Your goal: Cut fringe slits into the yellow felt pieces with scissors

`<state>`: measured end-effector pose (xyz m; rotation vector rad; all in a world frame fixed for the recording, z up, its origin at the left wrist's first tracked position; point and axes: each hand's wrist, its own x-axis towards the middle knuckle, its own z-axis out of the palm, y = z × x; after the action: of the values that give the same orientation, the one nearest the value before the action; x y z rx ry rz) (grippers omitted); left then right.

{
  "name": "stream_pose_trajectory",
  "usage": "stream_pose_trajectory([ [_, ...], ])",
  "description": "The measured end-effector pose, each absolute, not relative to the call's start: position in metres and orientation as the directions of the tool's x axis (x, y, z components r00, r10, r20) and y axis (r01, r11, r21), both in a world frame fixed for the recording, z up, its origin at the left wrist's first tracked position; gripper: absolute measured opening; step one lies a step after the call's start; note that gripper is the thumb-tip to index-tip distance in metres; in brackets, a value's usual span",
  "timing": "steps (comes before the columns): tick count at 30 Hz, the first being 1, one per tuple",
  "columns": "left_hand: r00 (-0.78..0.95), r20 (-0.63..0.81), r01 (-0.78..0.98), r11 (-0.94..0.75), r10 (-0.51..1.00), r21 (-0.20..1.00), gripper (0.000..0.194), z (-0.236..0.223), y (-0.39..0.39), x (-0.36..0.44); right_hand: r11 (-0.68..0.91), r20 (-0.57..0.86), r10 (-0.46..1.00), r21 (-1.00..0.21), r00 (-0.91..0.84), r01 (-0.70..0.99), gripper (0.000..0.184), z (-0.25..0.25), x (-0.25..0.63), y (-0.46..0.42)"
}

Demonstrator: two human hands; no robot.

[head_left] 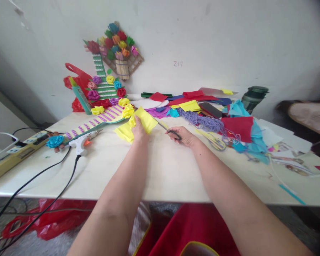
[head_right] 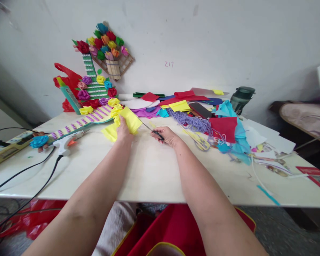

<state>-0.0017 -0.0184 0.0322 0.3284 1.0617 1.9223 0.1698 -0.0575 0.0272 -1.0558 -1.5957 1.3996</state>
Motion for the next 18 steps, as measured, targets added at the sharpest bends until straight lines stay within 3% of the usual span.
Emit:
stream_pose_trajectory([
  [18,-0.553,-0.171,-0.569,-0.220,0.816,0.792,0.051,0.0331,-0.0210,0.0032,0.049,-0.001,0.913,-0.992,-0.407,0.113,0.026,0.0296,0.1687,-0.0600],
])
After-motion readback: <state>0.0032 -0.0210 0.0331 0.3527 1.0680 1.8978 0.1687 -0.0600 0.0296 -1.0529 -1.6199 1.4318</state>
